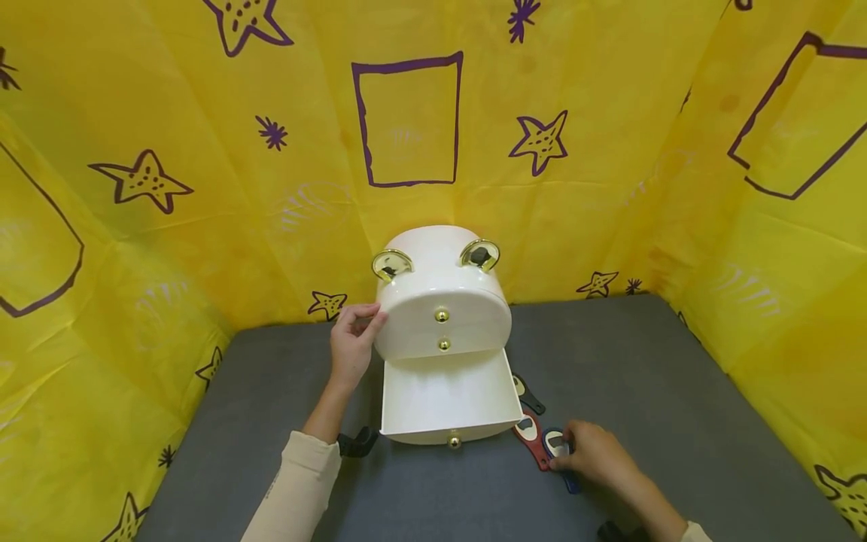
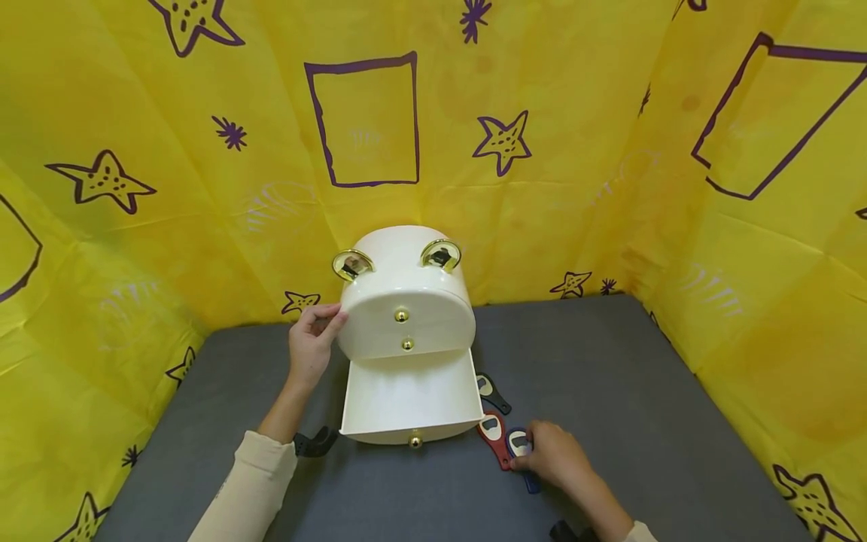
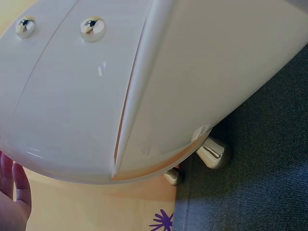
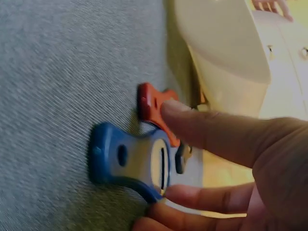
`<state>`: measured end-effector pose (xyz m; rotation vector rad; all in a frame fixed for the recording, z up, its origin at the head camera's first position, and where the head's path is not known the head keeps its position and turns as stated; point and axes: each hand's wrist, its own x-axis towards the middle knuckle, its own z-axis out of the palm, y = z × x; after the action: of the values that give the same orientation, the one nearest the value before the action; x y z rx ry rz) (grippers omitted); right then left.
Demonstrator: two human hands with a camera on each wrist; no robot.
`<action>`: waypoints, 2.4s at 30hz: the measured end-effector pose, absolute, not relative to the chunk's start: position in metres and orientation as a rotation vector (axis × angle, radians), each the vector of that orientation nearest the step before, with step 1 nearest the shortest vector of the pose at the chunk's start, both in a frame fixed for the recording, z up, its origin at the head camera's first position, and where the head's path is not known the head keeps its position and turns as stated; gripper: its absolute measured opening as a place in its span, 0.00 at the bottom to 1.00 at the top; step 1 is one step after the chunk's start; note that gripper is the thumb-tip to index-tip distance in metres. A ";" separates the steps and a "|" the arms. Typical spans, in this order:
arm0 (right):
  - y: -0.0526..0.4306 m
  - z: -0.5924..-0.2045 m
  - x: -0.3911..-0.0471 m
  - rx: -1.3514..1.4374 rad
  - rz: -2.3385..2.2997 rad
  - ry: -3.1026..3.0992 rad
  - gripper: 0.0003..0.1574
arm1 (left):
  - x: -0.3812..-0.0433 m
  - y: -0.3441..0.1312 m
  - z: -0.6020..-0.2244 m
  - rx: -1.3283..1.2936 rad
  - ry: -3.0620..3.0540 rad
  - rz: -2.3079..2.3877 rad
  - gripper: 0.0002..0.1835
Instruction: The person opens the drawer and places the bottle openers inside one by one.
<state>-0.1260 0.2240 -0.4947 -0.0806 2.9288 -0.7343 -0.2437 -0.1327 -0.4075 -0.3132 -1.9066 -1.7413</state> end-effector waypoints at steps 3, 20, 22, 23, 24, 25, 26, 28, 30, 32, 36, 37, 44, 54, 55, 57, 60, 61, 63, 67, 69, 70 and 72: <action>0.224 -0.498 -0.125 -0.055 -0.708 2.955 0.29 | -0.244 -0.133 -0.408 -0.312 -1.910 -1.747 0.10; 0.233 -0.507 -0.130 -0.060 -0.632 3.104 0.19 | -0.262 -0.140 -0.433 -0.321 -1.880 -1.724 0.10; 0.234 -0.506 -0.130 -0.064 -0.623 3.103 0.17 | -0.262 -0.140 -0.433 -0.325 -1.878 -1.725 0.10; 0.234 -0.505 -0.130 -0.067 -0.618 3.103 0.16 | -0.262 -0.140 -0.433 -0.325 -1.876 -1.728 0.10; 0.235 -0.505 -0.130 -0.071 -0.614 3.103 0.15 | -0.263 -0.140 -0.432 -0.324 -1.874 -1.731 0.09; 0.236 -0.505 -0.130 -0.071 -0.615 3.100 0.14 | -0.263 -0.140 -0.432 -0.320 -1.874 -1.733 0.09; 0.236 -0.504 -0.130 -0.070 -0.619 3.096 0.12 | -0.263 -0.140 -0.432 -0.314 -1.877 -1.734 0.09; 0.238 -0.505 -0.130 -0.070 -0.641 3.087 0.12 | -0.262 -0.139 -0.431 -0.300 -1.882 -1.737 0.09; 0.240 -0.506 -0.130 -0.064 -0.685 3.070 0.13 | -0.262 -0.139 -0.430 -0.289 -1.885 -1.742 0.09; 0.242 -0.507 -0.131 -0.055 -0.730 3.051 0.13 | -0.260 -0.138 -0.428 -0.282 -1.890 -1.746 0.09; 0.245 -0.508 -0.130 -0.033 -0.814 3.020 0.14 | -0.251 -0.135 -0.418 -0.296 -1.892 -1.745 0.09; 0.246 -0.507 -0.130 -0.030 -0.831 3.016 0.16 | -0.249 -0.134 -0.415 -0.299 -1.893 -1.743 0.09; 0.249 -0.507 -0.130 0.018 -0.889 2.998 0.18 | -0.242 -0.132 -0.407 -0.303 -1.885 -1.755 0.09; 0.252 -0.503 -0.131 0.063 -0.972 2.969 0.21 | -0.249 -0.134 -0.417 -0.301 -1.892 -1.750 0.09; 0.253 -0.502 -0.131 0.060 -0.982 2.968 0.21 | -0.251 -0.135 -0.420 -0.300 -1.891 -1.748 0.09; 0.254 -0.501 -0.132 0.059 -1.004 2.967 0.21 | -0.256 -0.136 -0.425 -0.303 -1.887 -1.741 0.09; 0.254 -0.498 -0.133 0.051 -1.040 2.970 0.21 | -0.260 -0.138 -0.430 -0.312 -1.883 -1.733 0.09; 0.254 -0.497 -0.133 0.051 -1.055 2.966 0.21 | -0.261 -0.139 -0.431 -0.315 -1.885 -1.728 0.09; 0.254 -0.494 -0.134 0.048 -1.084 2.958 0.21 | -0.261 -0.139 -0.431 -0.316 -1.894 -1.721 0.09; 0.254 -0.486 -0.137 0.047 -1.170 2.912 0.22 | -0.260 -0.139 -0.430 -0.290 -1.904 -1.743 0.10; 0.254 -0.483 -0.138 0.041 -1.204 2.892 0.21 | -0.261 -0.139 -0.430 -0.280 -1.908 -1.749 0.10; 0.254 -0.480 -0.139 0.035 -1.217 2.884 0.21 | -0.261 -0.139 -0.430 -0.280 -1.908 -1.754 0.10; 0.254 -0.476 -0.141 0.009 -1.231 2.881 0.22 | -0.262 -0.139 -0.430 -0.283 -1.908 -1.754 0.10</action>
<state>-0.1407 0.2544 -0.4765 0.0093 2.8807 -1.2307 -0.2620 -0.1392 -0.4304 -0.2828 -1.9077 -1.7538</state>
